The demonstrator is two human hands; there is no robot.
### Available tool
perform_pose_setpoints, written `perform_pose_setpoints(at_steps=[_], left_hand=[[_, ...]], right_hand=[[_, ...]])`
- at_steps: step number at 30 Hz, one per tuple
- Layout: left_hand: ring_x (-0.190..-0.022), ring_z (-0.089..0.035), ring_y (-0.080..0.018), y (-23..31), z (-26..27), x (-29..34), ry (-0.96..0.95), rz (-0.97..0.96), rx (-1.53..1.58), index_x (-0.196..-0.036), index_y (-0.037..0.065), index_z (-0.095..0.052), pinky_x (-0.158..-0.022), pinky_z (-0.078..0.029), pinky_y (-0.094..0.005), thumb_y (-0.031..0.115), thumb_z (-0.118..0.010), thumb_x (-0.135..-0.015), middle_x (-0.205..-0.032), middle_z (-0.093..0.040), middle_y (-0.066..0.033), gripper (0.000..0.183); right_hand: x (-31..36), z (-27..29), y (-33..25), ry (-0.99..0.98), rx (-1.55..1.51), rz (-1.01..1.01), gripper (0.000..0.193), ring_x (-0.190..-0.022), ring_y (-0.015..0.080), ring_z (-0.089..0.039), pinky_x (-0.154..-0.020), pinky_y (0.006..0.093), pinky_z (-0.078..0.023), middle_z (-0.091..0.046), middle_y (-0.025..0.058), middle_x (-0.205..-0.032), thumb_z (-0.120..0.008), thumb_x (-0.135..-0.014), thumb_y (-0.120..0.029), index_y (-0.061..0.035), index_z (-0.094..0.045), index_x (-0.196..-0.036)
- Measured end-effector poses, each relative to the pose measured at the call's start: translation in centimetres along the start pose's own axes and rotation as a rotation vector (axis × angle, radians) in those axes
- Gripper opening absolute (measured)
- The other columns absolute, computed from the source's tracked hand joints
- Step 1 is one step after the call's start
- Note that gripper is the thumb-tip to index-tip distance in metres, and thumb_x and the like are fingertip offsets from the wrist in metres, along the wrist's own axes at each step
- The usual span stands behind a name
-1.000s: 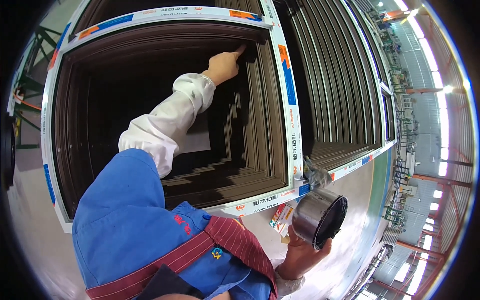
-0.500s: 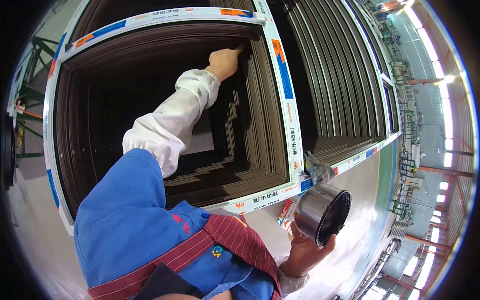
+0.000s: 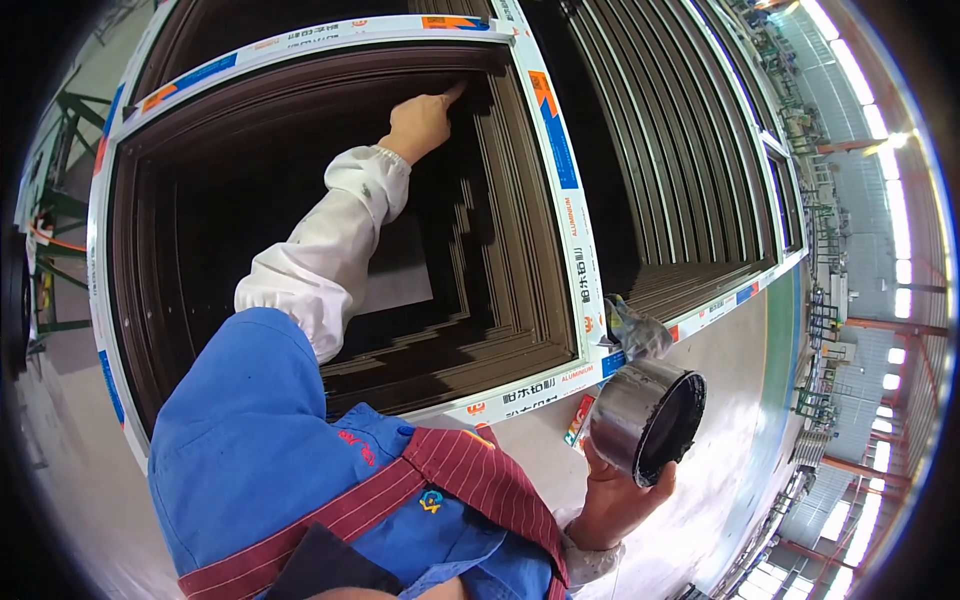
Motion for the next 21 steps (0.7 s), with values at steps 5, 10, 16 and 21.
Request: perform_pose_setpoints(at_steps=[5, 10, 16, 21], left_hand=[[-0.077, -0.068, -0.0277, 0.3, 0.3, 0.3, -0.029, 0.014, 0.002, -0.138, 0.029, -0.043, -0.061, -0.054, -0.0376, 0.007, -0.050, -0.078, -0.081, -0.069, -0.0096, 0.064], [-0.075, -0.068, -0.0268, 1.1, 0.6, 1.0, -0.033, -0.040, -0.051, -0.137, 0.023, -0.044, -0.060, -0.054, -0.0379, 0.008, -0.050, -0.079, -0.080, -0.068, -0.0091, 0.060], [-0.072, -0.068, -0.0266, 1.1, 0.3, 0.6, -0.047, -0.099, -0.118, -0.137, 0.027, -0.045, -0.059, -0.053, -0.0378, 0.009, -0.051, -0.080, -0.079, -0.068, -0.0084, 0.060], [-0.076, -0.067, -0.0305, 0.0, -0.3, 0.1, -0.006, -0.046, -0.029, -0.136, 0.027, -0.045, -0.064, -0.054, -0.0403, 0.008, -0.052, -0.077, -0.081, -0.068, -0.0141, 0.062]], right_hand=[[-0.1, 0.2, 0.0, -0.008, 0.011, 0.004, 0.055, -0.114, 0.0382, -0.054, -0.091, 0.0512, -0.051, -0.050, 0.0162, -0.132, -0.048, -0.092, -0.039, -0.0111, -0.040, -0.138], [-0.1, 0.1, 0.0, 0.006, 0.014, 0.006, 0.055, -0.114, 0.0376, -0.054, -0.089, 0.0501, -0.052, -0.050, 0.0160, -0.132, -0.048, -0.092, -0.039, -0.0114, -0.040, -0.138], [0.1, 0.4, -0.1, 0.010, 0.005, 0.000, 0.055, -0.115, 0.0378, -0.054, -0.087, 0.0496, -0.053, -0.049, 0.0162, -0.133, -0.048, -0.092, -0.039, -0.0112, -0.040, -0.138], [0.3, 0.6, 0.0, 0.071, 0.033, 0.019, 0.055, -0.114, 0.0391, -0.054, -0.086, 0.0504, -0.054, -0.048, 0.0174, -0.133, -0.048, -0.092, -0.040, -0.0106, -0.040, -0.138]])
Point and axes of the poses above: each hand's wrist, its own x-axis away from the middle knuckle, its own z-axis out of the back of the hand, y = z × x, the point moved 2 cm from there along -x, towards the middle knuckle
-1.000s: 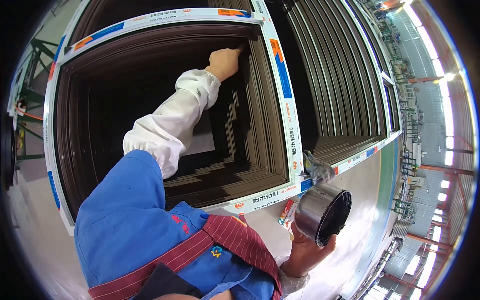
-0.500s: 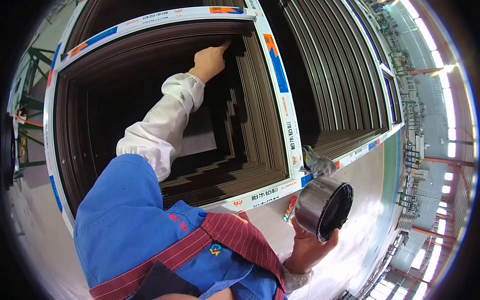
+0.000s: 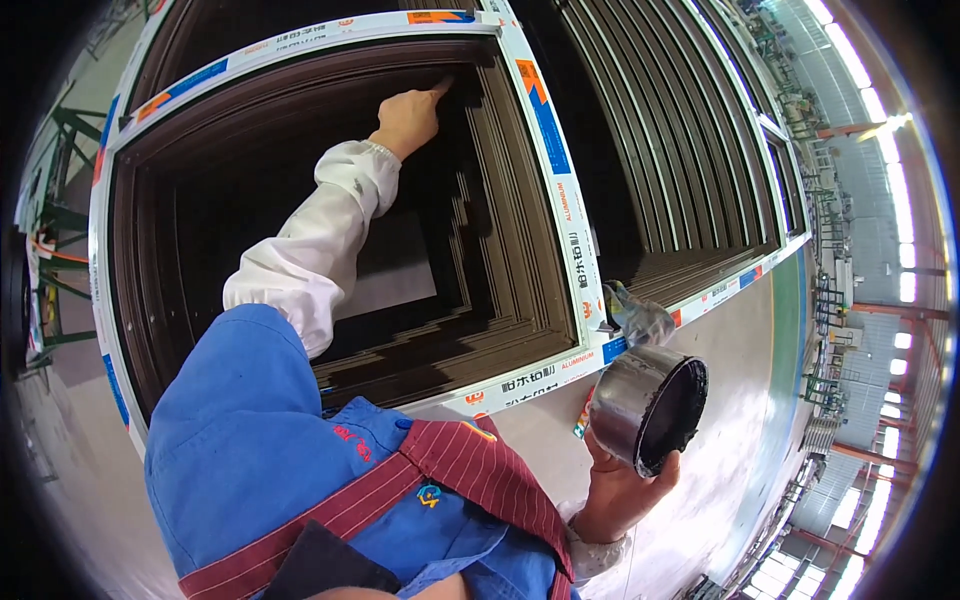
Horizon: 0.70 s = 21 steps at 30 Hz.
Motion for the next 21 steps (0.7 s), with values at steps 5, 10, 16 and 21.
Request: perform_pose_setpoints(at_steps=[5, 10, 16, 21], left_hand=[[-0.078, -0.068, -0.0299, 2.1, -0.3, -0.7, -0.004, 0.023, 0.038, -0.126, 0.020, -0.056, -0.067, -0.054, -0.0397, 0.010, -0.052, -0.078, -0.084, -0.069, -0.0106, 0.049], [-0.082, -0.067, -0.0296, 1.9, -0.3, -1.4, -0.108, -0.051, 0.065, -0.122, 0.018, -0.059, -0.069, -0.054, -0.0397, 0.010, -0.052, -0.077, -0.090, -0.069, -0.0134, 0.046], [-0.079, -0.066, -0.0296, 3.3, 9.5, 4.5, -0.405, -0.363, 0.043, -0.123, 0.016, -0.059, -0.070, -0.052, -0.0387, 0.015, -0.055, -0.080, -0.084, -0.067, -0.0134, 0.043], [-0.048, -0.058, -0.0180, 10.2, 21.5, 9.9, -0.406, -0.626, 0.744, -0.128, 0.015, -0.055, -0.053, -0.046, -0.0262, 0.019, -0.057, -0.089, -0.061, -0.062, -0.0078, 0.039]], right_hand=[[0.5, -0.2, 0.0, 0.013, -0.019, 0.013, 0.055, -0.113, 0.0389, -0.054, -0.086, 0.0500, -0.054, -0.049, 0.0175, -0.133, -0.048, -0.092, -0.040, -0.0106, -0.040, -0.138], [0.6, 0.2, -0.2, -0.026, -0.013, -0.005, 0.056, -0.114, 0.0374, -0.054, -0.086, 0.0497, -0.054, -0.050, 0.0171, -0.131, -0.047, -0.092, -0.041, -0.0100, -0.040, -0.138], [0.1, 0.9, 1.0, -0.009, -0.104, -0.088, 0.056, -0.115, 0.0361, -0.053, -0.089, 0.0512, -0.051, -0.051, 0.0166, -0.132, -0.047, -0.092, -0.041, -0.0101, -0.041, -0.138], [-0.8, -0.2, 2.5, -0.109, -0.051, -0.185, 0.056, -0.118, 0.0358, -0.050, -0.095, 0.0512, -0.047, -0.047, 0.0156, -0.135, -0.042, -0.093, -0.041, -0.0076, -0.039, -0.138]])
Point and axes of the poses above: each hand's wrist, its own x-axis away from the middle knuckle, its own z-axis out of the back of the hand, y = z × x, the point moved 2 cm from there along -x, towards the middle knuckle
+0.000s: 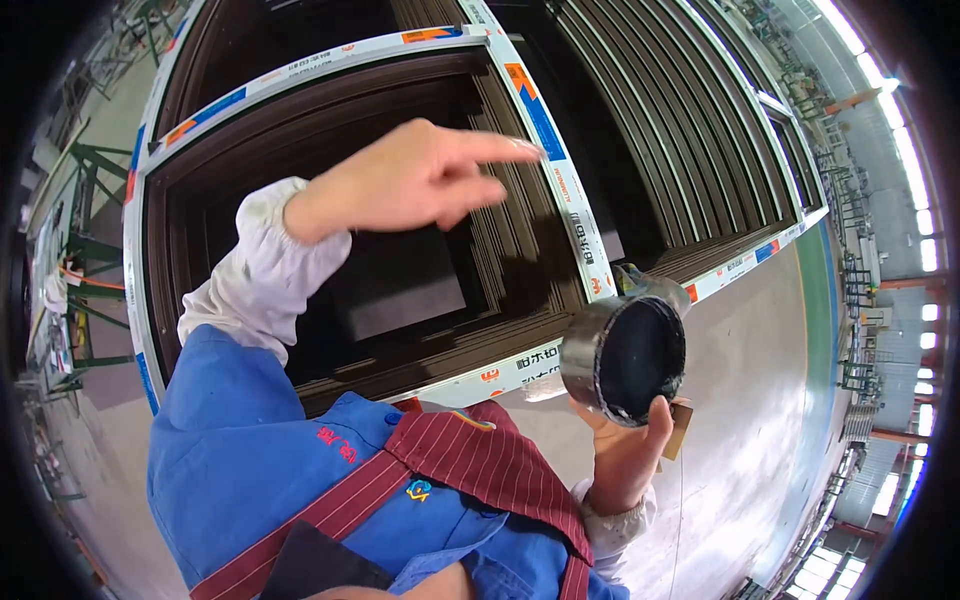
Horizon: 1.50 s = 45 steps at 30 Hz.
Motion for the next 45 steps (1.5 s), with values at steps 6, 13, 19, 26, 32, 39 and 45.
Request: perform_pose_setpoints(at_steps=[6, 13, 19, 26, 32, 39, 45], left_hand=[[-0.040, -0.052, -0.0298, 9.5, -5.0, 2.1, -0.219, -0.405, -0.169, -0.113, 0.007, -0.060, -0.039, -0.040, -0.0354, 0.050, -0.050, -0.090, -0.046, -0.049, -0.0132, 0.050], [-0.053, -0.059, -0.0323, 7.9, -5.3, 1.3, -0.283, -0.297, -0.130, -0.085, 0.006, -0.059, -0.046, -0.046, -0.0381, 0.042, -0.053, -0.088, -0.054, -0.056, -0.0133, 0.037], [-0.051, -0.050, -0.0053, 0.4, -3.3, 0.4, -0.417, -0.150, 0.469, -0.123, 0.008, -0.052, -0.046, -0.038, -0.0217, 0.013, -0.062, -0.087, -0.058, -0.052, 0.0016, 0.038], [-0.063, -0.054, -0.0098, -10.1, -10.4, 2.5, -0.488, -0.113, 0.381, -0.142, 0.022, -0.039, -0.062, -0.047, -0.0247, -0.001, -0.056, -0.083, -0.076, -0.060, -0.0048, 0.065], [-0.050, -0.055, -0.0196, -8.3, -15.2, 2.8, -0.498, -0.262, 0.188, -0.146, 0.034, -0.022, -0.053, -0.046, -0.0313, -0.002, -0.056, -0.076, -0.074, -0.065, -0.0102, 0.086], [-0.050, -0.055, -0.0241, -6.6, -15.2, 1.5, -0.482, -0.364, -0.086, -0.145, 0.039, -0.024, -0.052, -0.045, -0.0355, 0.000, -0.056, -0.073, -0.057, -0.055, -0.0091, 0.088], [-0.050, -0.053, -0.0203, -6.3, -15.3, 0.5, -0.662, -0.335, 0.104, -0.146, 0.038, -0.024, -0.054, -0.044, -0.0321, -0.004, -0.052, -0.071, -0.057, -0.055, -0.0083, 0.091]], right_hand=[[-0.2, -2.3, 0.4, -0.100, 0.168, -0.049, 0.056, -0.118, 0.0340, -0.051, -0.098, 0.0455, -0.042, -0.046, 0.0170, -0.135, -0.038, -0.095, -0.042, -0.0057, -0.035, -0.137], [0.3, -3.2, 1.1, -0.116, 0.016, -0.117, 0.058, -0.119, 0.0338, -0.051, -0.096, 0.0468, -0.046, -0.046, 0.0180, -0.134, -0.038, -0.094, -0.043, -0.0032, -0.034, -0.137], [-0.5, -1.2, 0.0, 0.084, 0.012, -0.004, 0.057, -0.120, 0.0345, -0.050, -0.095, 0.0483, -0.046, -0.046, 0.0156, -0.136, -0.042, -0.093, -0.044, -0.0068, -0.041, -0.136], [-0.1, -1.1, -1.9, -0.167, -0.129, 0.142, 0.057, -0.125, 0.0453, -0.041, -0.103, 0.0521, -0.039, -0.038, 0.0205, -0.141, -0.045, -0.094, -0.039, -0.0086, -0.034, -0.140], [1.0, -0.3, -2.5, -0.066, -0.150, 0.156, 0.066, -0.132, 0.0461, -0.028, -0.110, 0.0537, -0.029, -0.026, 0.0246, -0.146, -0.053, -0.091, -0.038, -0.0098, -0.026, -0.144], [1.3, -0.8, -2.2, -0.061, -0.188, 0.119, 0.069, -0.132, 0.0462, -0.028, -0.110, 0.0545, -0.028, -0.027, 0.0274, -0.144, -0.057, -0.089, -0.037, -0.0085, -0.026, -0.143], [1.0, -0.8, -2.3, -0.078, -0.179, 0.113, 0.069, -0.132, 0.0469, -0.028, -0.110, 0.0540, -0.029, -0.026, 0.0278, -0.144, -0.058, -0.088, -0.037, -0.0087, -0.027, -0.143]])
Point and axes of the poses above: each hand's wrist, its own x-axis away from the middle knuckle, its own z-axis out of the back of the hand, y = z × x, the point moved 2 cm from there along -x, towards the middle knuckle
